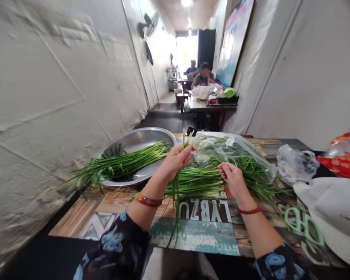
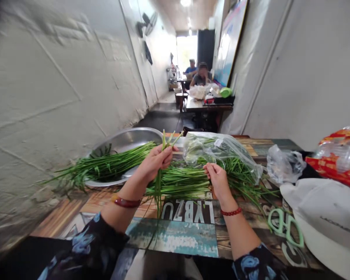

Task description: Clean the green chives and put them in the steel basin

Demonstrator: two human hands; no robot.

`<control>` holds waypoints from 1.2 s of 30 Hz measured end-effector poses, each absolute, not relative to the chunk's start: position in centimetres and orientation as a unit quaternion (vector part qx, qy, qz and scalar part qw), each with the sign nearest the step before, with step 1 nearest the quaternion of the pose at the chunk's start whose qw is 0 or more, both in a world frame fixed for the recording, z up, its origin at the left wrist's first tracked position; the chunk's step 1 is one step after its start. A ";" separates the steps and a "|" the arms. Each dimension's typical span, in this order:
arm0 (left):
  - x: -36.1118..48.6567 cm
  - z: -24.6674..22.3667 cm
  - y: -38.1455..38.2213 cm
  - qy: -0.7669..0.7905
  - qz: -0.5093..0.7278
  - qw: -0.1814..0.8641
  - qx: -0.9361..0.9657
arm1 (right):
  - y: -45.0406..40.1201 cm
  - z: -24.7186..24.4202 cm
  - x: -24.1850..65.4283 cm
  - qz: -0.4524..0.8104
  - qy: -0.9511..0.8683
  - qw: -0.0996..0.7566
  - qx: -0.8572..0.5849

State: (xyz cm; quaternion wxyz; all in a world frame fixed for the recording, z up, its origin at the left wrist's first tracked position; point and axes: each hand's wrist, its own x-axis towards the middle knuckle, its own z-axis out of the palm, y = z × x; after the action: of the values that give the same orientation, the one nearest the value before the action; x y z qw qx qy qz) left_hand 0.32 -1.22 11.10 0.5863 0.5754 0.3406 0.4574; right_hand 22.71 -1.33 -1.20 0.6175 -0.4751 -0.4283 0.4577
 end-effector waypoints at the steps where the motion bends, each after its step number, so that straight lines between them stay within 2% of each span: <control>1: 0.3 12.4 -1.0 0.344 0.462 0.570 0.586 | -1.4 -1.0 22.5 0.453 -0.435 0.616 -0.476; 6: 0.1 16.2 -0.4 0.383 0.449 0.528 0.611 | -1.9 3.3 20.4 0.444 -0.508 0.597 -0.434; 11: 1.0 16.3 -0.8 0.382 0.414 0.499 0.659 | -1.3 9.7 16.7 0.458 -0.526 0.622 -0.355; 14: 1.4 16.0 -1.4 0.381 0.390 0.488 0.682 | -0.9 11.8 14.1 0.527 -0.515 0.622 -0.264; 18: 1.6 16.0 -2.4 0.396 0.359 0.492 0.687 | -0.7 12.9 11.7 0.571 -0.479 0.619 -0.249; 23: 1.6 16.2 -3.8 0.416 0.354 0.524 0.653 | 0.4 14.3 12.0 0.562 -0.346 0.697 -0.280; 28: 0.6 15.5 -4.3 0.416 0.357 0.543 0.636 | 1.1 14.1 14.7 0.529 -0.311 0.728 -0.305; 36: -0.1 13.8 -3.6 0.380 0.382 0.580 0.611 | -1.1 11.9 14.5 0.540 -0.421 0.652 -0.325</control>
State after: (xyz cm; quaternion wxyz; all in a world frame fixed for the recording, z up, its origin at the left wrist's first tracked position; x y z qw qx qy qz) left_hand -0.12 -3.61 13.79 0.5800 0.6108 0.3802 0.3819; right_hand 14.45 -1.09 11.91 0.6523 -0.3252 -0.4212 0.5398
